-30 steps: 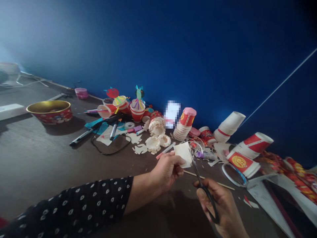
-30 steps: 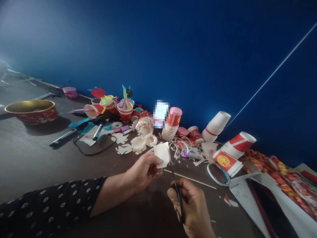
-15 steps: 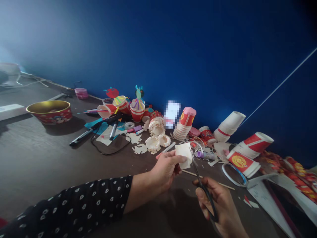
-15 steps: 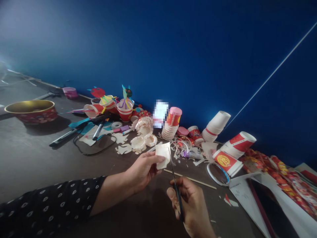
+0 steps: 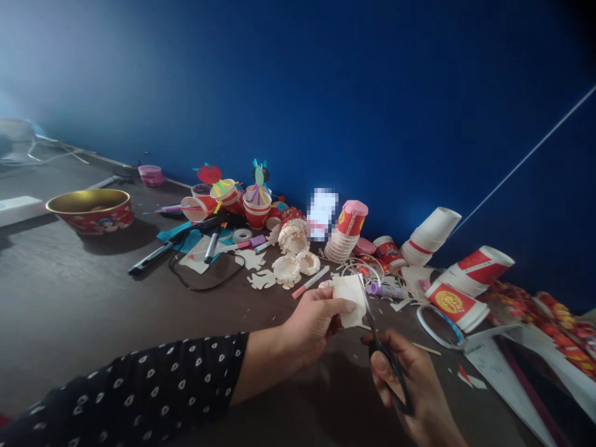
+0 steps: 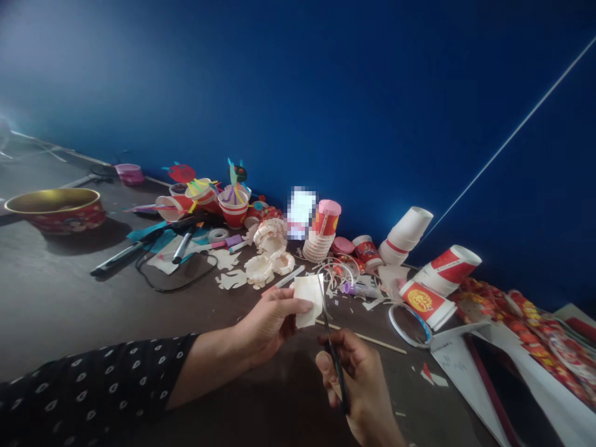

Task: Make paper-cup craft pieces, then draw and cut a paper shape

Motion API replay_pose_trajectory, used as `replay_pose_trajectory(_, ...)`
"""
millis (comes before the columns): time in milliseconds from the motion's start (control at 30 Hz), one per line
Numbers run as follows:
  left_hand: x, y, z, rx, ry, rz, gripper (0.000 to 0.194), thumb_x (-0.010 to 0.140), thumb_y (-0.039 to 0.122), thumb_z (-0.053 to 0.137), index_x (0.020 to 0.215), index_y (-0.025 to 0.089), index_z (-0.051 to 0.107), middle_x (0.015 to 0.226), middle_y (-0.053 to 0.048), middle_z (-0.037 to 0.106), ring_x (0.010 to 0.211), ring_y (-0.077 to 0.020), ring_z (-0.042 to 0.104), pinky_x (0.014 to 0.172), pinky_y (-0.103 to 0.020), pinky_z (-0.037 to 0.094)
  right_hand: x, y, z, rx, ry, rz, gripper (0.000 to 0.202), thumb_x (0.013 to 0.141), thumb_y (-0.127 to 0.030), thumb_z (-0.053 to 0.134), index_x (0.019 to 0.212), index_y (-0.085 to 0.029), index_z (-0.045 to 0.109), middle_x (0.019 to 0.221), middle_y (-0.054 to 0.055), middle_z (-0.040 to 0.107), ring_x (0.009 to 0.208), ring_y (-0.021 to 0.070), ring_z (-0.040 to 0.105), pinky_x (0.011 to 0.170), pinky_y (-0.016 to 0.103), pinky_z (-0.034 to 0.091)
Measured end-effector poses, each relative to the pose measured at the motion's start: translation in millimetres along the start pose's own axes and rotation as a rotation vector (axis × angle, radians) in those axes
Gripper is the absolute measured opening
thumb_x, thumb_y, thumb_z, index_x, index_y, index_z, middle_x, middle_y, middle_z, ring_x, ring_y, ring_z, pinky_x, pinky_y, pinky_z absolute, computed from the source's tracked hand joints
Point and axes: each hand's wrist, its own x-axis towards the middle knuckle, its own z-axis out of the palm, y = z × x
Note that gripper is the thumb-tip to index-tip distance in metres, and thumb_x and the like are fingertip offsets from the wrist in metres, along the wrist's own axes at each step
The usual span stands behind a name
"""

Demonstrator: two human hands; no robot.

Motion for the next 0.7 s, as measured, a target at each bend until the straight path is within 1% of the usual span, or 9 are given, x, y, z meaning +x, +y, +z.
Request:
replay_pose_trajectory(200, -2.2, 2.2, 2.6, -0.001, -0.008, -0.009, 0.025, 0.047, 0.017, 0.070, 0.069, 0.010, 0.062, 0.064, -0.002, 0.059, 0.054, -0.0091, 0.051, 0.051, -0.020, 0.035, -0.8, 1.3, 0.6, 0.014, -0.005, -0.017, 0.044, 0.062, -0.054, 0.072, 0.080, -0.016, 0.059, 0.049, -0.007, 0.045, 0.037, 0.0023, 0.034, 0.033, 0.013, 0.028)
replay_pose_trajectory(367, -2.3, 1.2, 1.8, 0.006, -0.007, -0.013, 0.025, 0.047, 0.018, 0.071, 0.070, 0.010, 0.062, 0.064, -0.002, 0.060, 0.055, -0.0092, 0.052, 0.052, -0.020, 0.035, -3.0, 0.8, 0.9, 0.016, 0.005, -0.001, 0.045, 0.064, -0.055, 0.071, 0.081, -0.016, 0.059, 0.047, -0.008, 0.042, 0.037, 0.0025, 0.032, 0.033, 0.014, 0.027)
replay_pose_trajectory(533, -3.1, 1.1, 1.8, 0.034, -0.011, -0.008, 0.021, 0.048, 0.019, 0.070, 0.066, 0.010, 0.062, 0.058, -0.001, 0.057, 0.049, -0.0074, 0.047, 0.047, -0.019, 0.031, -5.0, -0.7, 1.6, 0.024, -0.003, 0.009, 0.046, 0.064, -0.056, 0.070, 0.082, -0.015, 0.058, 0.047, -0.008, 0.040, 0.037, 0.0027, 0.030, 0.033, 0.014, 0.025)
replay_pose_trajectory(700, -2.3, 0.1, 0.6, 0.015, -0.018, -0.008, 0.021, 0.049, 0.018, 0.070, 0.067, 0.010, 0.062, 0.059, -0.002, 0.057, 0.050, -0.0078, 0.048, 0.048, -0.019, 0.032, -3.6, -2.7, 2.9, 0.021, -0.001, 0.004, 0.046, 0.062, -0.056, 0.072, 0.081, -0.016, 0.058, 0.050, -0.008, 0.041, 0.039, 0.0036, 0.031, 0.034, 0.015, 0.027)
